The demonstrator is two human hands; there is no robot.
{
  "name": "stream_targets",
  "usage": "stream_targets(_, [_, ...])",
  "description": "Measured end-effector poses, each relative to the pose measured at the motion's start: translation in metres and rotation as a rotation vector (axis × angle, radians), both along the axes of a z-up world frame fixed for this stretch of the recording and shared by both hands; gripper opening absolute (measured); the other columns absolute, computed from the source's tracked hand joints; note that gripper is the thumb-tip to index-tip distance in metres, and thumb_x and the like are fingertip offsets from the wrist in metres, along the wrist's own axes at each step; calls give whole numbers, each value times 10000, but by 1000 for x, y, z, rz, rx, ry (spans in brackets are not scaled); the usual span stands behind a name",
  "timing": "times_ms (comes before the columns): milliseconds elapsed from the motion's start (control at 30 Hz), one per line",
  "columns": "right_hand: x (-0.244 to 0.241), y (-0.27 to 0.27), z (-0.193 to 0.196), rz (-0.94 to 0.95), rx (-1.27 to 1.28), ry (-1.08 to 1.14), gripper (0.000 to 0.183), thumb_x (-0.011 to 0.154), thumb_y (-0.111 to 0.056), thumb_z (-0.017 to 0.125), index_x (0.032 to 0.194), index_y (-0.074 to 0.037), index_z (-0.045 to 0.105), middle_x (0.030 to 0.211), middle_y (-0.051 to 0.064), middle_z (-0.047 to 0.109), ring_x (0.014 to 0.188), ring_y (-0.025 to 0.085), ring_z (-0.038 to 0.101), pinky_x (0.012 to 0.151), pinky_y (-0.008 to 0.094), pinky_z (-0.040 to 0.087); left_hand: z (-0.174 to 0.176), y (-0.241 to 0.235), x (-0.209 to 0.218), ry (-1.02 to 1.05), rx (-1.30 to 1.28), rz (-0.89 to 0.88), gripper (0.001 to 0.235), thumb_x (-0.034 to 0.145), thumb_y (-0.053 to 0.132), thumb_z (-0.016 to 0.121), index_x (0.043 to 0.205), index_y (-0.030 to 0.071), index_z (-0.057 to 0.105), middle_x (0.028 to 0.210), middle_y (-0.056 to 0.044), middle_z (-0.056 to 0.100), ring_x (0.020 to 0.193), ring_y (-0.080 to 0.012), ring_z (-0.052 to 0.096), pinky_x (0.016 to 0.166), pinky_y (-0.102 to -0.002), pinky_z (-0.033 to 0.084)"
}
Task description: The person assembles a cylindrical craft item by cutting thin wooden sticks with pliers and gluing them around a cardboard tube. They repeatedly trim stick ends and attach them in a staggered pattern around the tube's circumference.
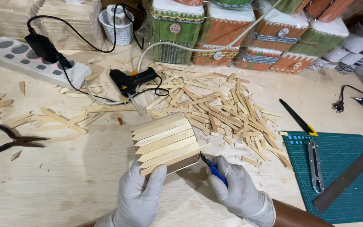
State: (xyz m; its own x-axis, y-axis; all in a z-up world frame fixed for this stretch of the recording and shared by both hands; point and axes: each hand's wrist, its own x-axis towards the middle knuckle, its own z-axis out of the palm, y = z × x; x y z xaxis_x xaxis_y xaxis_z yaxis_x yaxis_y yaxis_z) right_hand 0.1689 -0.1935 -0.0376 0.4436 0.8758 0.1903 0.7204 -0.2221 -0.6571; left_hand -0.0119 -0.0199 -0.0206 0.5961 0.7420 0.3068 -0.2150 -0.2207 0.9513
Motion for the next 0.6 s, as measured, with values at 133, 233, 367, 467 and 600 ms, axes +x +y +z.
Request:
stream_targets(133, [1, 4, -3, -3, 41, -43, 541, 984, -513, 437, 1324, -126, 606, 753, -52, 730, 565, 213, 717, 570, 337, 571, 1, -1, 0, 10, 0, 24, 391, 951, 201, 613, 1306, 46, 663, 1280, -82, 752, 1207, -191, 690, 1085, -345, 509])
stream_targets(233, [1, 5, -6, 5, 72, -97, 511, 998, -455, 448, 1346, -112, 598, 819, -55, 741, 601, 224, 728, 593, 336, 573, -2, 0, 0, 40, -31, 16, 410, 947, 220, 613, 1317, 50, 653, 1287, -78, 756, 1212, -184, 694, 1084, -334, 506])
stream_targets(367, [7, 5, -10, 14, 5, -3, 521, 989, -537, 406, 1248, -130, 601, 781, -9, 713, 596, 234, 694, 589, 355, 550, -6, 4, 0, 61, 19, 43, 441, 938, 191, 636, 1360, 63, 623, 1313, -72, 743, 1228, -182, 682, 1104, -336, 486])
stream_targets(467, [10, 4, -9, 30, 23, 55, 433, 1001, -528, 395, 1103, -151, 582, 766, -2, 661, 593, 226, 628, 588, 357, 512, 3, 10, 0, 74, 69, 77, 478, 921, 166, 656, 1383, 55, 604, 1295, -72, 752, 1205, -178, 694, 1083, -321, 498])
stream_targets(600, [15, 6, -5, 33, 176, 103, 446, 1040, -534, 337, 929, -150, 535, 646, -55, 518, 506, 132, 476, 469, 296, 430, 8, 33, -1, 88, 585, 282, 394, 947, 153, 663, 1295, -23, 608, 1206, -191, 711, 1073, -381, 698, 959, -443, 530])
